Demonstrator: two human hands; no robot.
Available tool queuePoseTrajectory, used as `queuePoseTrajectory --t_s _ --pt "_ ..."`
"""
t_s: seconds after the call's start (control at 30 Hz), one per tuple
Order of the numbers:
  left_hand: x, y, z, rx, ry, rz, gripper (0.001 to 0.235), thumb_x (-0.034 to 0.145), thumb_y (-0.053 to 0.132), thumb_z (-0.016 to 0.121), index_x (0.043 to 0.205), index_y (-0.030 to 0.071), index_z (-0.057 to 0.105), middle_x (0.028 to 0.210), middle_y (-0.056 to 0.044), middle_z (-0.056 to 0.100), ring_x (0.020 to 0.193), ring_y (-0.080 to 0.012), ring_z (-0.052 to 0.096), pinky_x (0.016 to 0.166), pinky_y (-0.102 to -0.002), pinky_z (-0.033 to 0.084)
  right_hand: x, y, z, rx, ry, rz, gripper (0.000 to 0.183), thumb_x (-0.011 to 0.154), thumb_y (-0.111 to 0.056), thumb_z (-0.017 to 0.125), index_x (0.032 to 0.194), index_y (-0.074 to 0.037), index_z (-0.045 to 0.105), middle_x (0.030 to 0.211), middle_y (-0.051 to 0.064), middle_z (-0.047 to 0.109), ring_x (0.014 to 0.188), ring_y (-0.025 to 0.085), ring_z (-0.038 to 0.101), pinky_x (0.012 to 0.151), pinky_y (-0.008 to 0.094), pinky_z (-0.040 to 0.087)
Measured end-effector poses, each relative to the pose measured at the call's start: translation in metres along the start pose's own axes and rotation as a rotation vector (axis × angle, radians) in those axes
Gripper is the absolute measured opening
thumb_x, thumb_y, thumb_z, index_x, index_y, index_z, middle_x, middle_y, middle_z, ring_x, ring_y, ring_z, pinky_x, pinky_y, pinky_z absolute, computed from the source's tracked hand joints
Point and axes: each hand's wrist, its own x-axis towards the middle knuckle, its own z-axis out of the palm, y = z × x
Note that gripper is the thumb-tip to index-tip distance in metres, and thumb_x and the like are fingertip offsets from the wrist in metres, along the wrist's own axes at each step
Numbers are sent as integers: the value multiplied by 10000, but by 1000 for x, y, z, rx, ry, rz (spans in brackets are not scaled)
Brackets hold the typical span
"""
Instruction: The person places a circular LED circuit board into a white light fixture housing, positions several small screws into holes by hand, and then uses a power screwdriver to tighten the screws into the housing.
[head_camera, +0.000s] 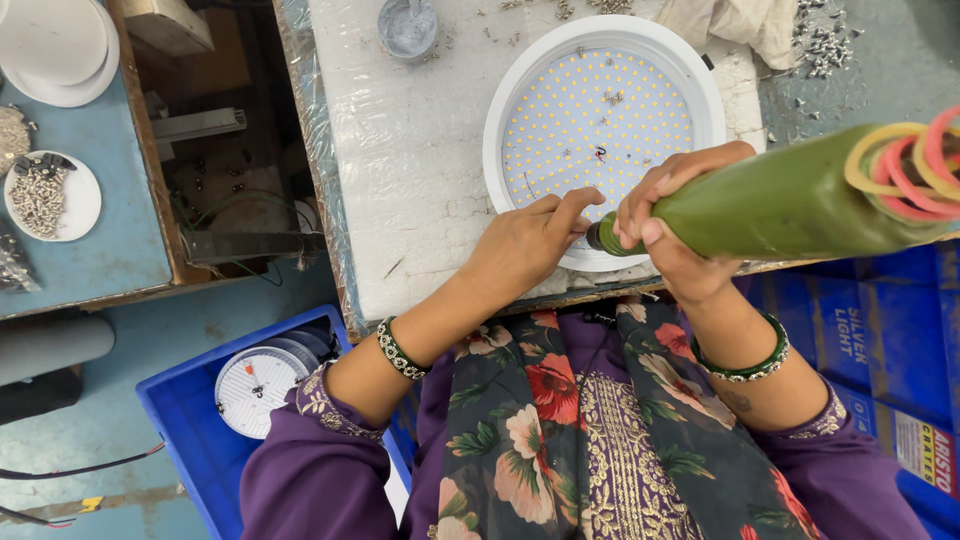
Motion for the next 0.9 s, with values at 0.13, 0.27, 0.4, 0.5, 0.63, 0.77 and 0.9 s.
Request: queuePoseTrajectory --t_s 0.13,0.27,0.4,0.5,0.63,0.77,0.9 --pt "0 0 0 -3 -7 -15 427 979 155 682 1358 149 487 979 -21 736 888 -214 751 628 -344 571 1 -2 3 -13 6 -18 299 1027 44 651 1176 -24 400 833 140 568 649 194 576 638 314 551" --pt "13 -5 -17 -329 33 -126 381 1006 136 670 1336 122 481 1060 -12 770 986 -244 769 781 -331 605 20 -19 -5 -6 37 -127 310 947 11 668 1162 -2 446 784 119 576 612 188 603 564 290 555" --pt "26 -22 -48 -225 174 -143 356 962 105 696 1285 86 547 1145 -74 713 1030 -258 730 865 -333 607 33 -49 -25 -44 120 -117 286 904 -2 651 1115 11 458 810 98 570 606 157 608 540 273 551" --pt "39 -25 -52 -29 168 -150 297 919 103 727 1198 86 629 1120 -72 694 1037 -257 690 864 -362 576 34 -61 -34 -34 173 -67 291 937 11 648 1158 18 460 833 115 558 630 163 600 565 293 561" --pt "65 -26 -48 82 137 -152 241 898 122 739 1125 88 666 1049 -64 679 1021 -268 664 839 -388 558 36 -63 -37 5 189 -61 259 965 35 661 1141 42 471 836 141 553 653 196 596 591 325 558" --pt "96 -28 -32 150 100 -123 199 860 169 764 1040 107 706 990 -70 655 960 -272 654 788 -400 550 34 -66 -40 14 204 -68 254 948 35 669 1126 47 488 786 154 571 603 197 589 583 320 547" --pt "112 -26 -10 286 112 4 154 814 163 765 950 108 718 952 -55 651 961 -262 652 753 -397 552 33 -69 -43 -7 221 -67 279 935 42 689 1148 43 508 776 156 579 594 210 602 580 320 543"
